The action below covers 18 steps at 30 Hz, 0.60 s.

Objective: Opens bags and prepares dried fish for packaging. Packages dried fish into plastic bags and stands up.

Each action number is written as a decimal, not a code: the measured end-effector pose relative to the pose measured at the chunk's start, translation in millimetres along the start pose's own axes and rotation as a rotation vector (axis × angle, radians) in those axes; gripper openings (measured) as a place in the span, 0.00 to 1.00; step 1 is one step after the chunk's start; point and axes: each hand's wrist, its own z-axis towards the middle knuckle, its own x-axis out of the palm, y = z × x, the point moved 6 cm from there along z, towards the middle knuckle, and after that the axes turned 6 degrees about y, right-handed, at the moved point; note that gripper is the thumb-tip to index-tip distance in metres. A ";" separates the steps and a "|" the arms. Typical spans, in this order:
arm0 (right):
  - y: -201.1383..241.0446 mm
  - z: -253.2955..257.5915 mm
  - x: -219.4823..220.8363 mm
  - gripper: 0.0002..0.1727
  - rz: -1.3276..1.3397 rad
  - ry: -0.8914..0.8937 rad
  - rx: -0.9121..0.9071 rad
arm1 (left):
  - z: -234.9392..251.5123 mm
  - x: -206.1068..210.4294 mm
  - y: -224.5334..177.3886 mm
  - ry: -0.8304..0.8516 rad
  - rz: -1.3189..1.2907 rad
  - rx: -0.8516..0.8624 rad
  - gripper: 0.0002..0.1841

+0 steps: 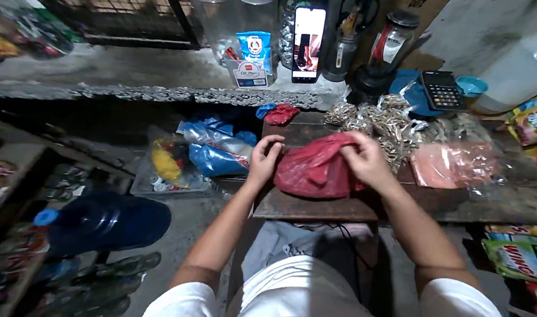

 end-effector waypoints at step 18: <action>-23.0 -27.2 22.0 0.27 -0.019 0.168 0.133 | -13.5 59.3 -60.9 0.323 0.493 0.166 0.16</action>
